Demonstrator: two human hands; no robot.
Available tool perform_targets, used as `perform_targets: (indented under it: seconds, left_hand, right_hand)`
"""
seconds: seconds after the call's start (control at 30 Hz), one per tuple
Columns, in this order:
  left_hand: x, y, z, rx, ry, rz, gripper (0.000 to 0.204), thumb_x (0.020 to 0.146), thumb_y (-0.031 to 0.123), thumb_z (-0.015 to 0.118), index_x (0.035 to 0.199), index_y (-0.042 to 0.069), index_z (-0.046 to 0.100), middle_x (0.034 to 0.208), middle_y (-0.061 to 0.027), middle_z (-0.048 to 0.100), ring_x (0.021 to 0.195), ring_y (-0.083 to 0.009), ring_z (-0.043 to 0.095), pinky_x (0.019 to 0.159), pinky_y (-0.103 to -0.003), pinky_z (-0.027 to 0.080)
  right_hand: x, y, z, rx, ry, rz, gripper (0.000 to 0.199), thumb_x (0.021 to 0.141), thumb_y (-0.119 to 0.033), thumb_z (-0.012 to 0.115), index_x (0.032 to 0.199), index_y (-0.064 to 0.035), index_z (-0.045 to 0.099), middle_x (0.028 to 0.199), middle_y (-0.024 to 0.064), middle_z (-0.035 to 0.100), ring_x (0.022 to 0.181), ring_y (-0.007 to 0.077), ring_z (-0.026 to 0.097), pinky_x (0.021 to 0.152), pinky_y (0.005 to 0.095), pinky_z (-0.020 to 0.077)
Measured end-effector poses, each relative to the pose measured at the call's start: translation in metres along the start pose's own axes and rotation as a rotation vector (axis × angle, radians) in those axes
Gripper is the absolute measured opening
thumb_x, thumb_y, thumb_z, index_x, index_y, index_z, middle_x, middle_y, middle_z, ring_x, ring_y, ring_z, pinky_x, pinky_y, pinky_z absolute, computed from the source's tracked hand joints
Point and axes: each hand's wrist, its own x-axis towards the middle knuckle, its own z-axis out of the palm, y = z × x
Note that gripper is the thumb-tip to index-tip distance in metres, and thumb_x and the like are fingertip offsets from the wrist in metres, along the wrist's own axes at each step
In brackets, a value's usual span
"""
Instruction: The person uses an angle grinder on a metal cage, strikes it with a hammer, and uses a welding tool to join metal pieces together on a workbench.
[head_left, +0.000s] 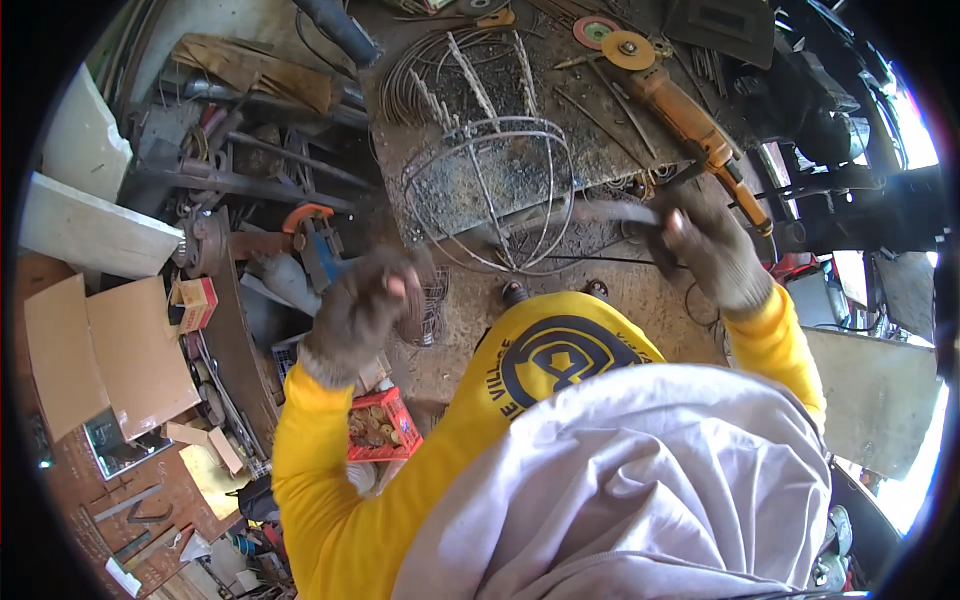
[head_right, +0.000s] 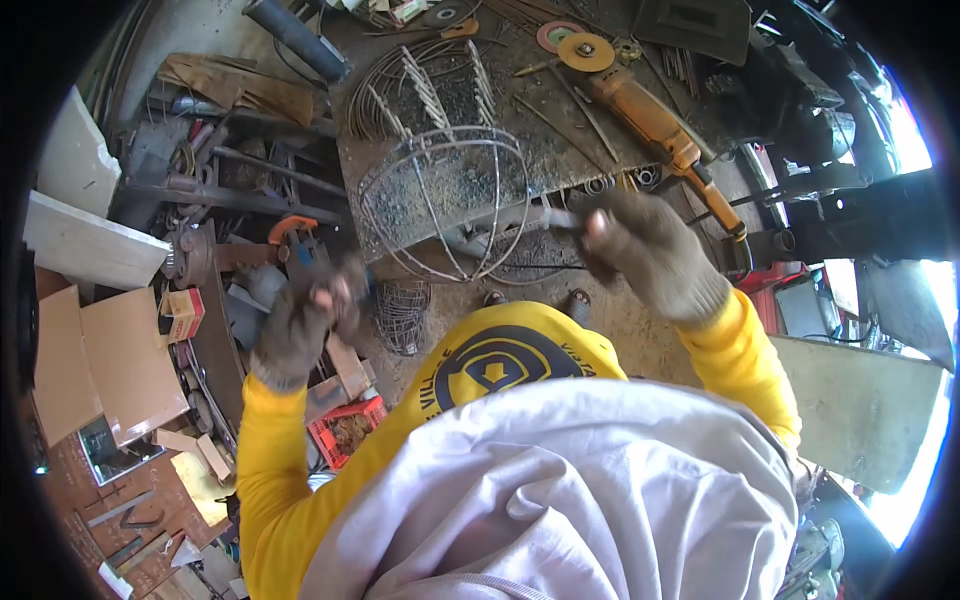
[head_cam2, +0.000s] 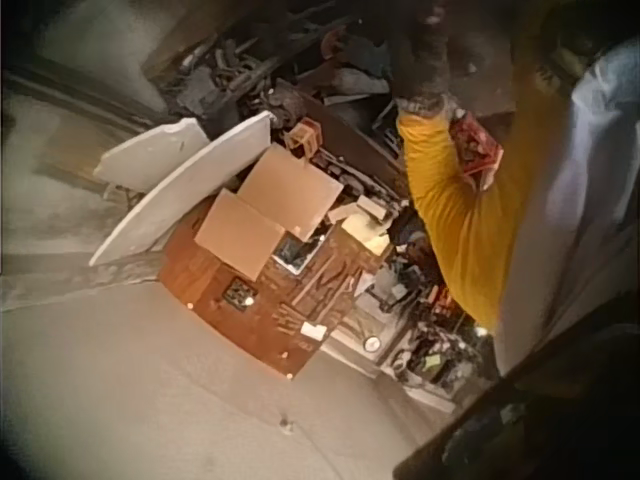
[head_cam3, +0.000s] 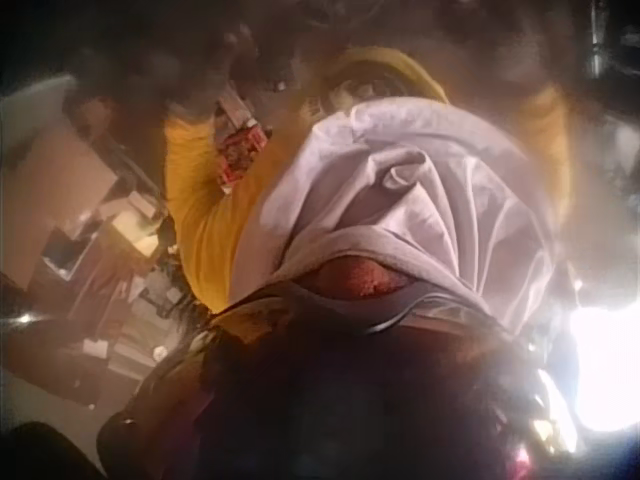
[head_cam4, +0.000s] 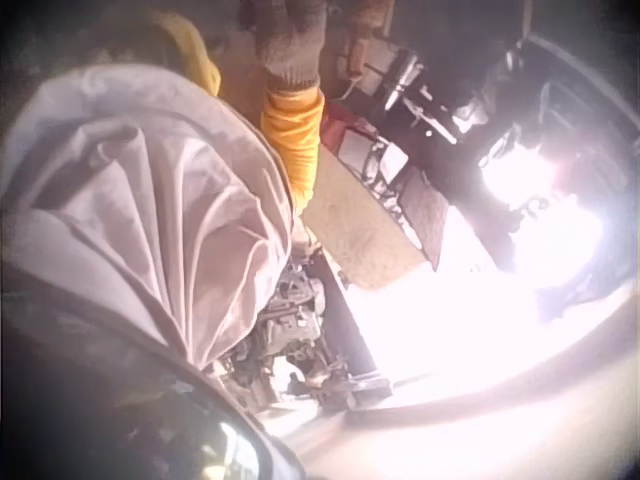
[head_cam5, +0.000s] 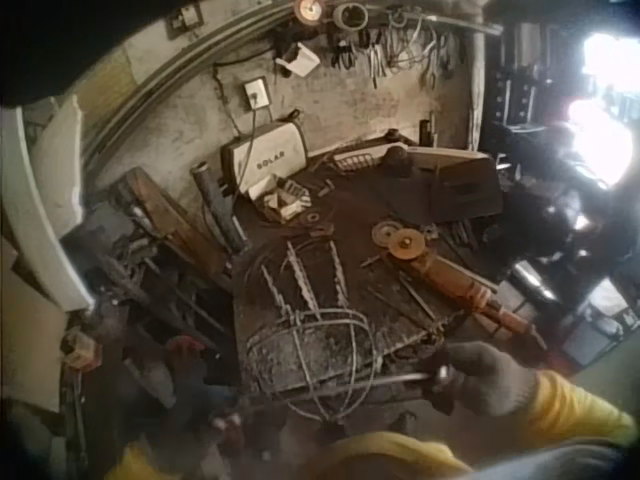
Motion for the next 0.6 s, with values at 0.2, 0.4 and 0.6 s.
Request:
perform_targets:
  seconds: [0.2,0.4,0.6]
  left_hand:
    - [0.052,-0.100,-0.009,0.331,0.419,0.183,0.027,0.103,0.026,0.062,0.108,0.000,0.066,0.091,-0.0081,0.068,0.082,-0.0190,0.063,0.075,-0.034,0.049]
    - [0.069,-0.147,-0.001,0.632,0.647,0.186,0.033,0.098,0.031,0.065,0.115,0.002,0.071,0.106,-0.0162,0.073,0.098,-0.0319,0.069,0.085,-0.041,0.052]
    - [0.083,-0.160,0.000,0.631,0.698,0.216,0.032,0.096,0.029,0.068,0.115,0.003,0.072,0.107,-0.0176,0.074,0.097,-0.0335,0.071,0.086,-0.041,0.054]
  right_hand:
    - [0.101,0.099,0.039,0.033,0.316,-0.131,0.028,0.102,-0.018,0.059,0.122,-0.0002,0.066,0.096,0.0087,0.069,0.086,0.0130,0.066,0.079,0.0292,0.0529]
    - [0.134,0.138,0.046,-0.273,0.410,-0.187,0.027,0.102,-0.019,0.058,0.122,-0.0038,0.068,0.099,0.0130,0.070,0.091,0.0204,0.070,0.081,0.0331,0.0537]
    - [0.138,0.145,0.046,-0.262,0.426,-0.161,0.029,0.100,-0.022,0.060,0.122,-0.0044,0.068,0.100,0.0159,0.068,0.094,0.0267,0.070,0.083,0.0363,0.0539]
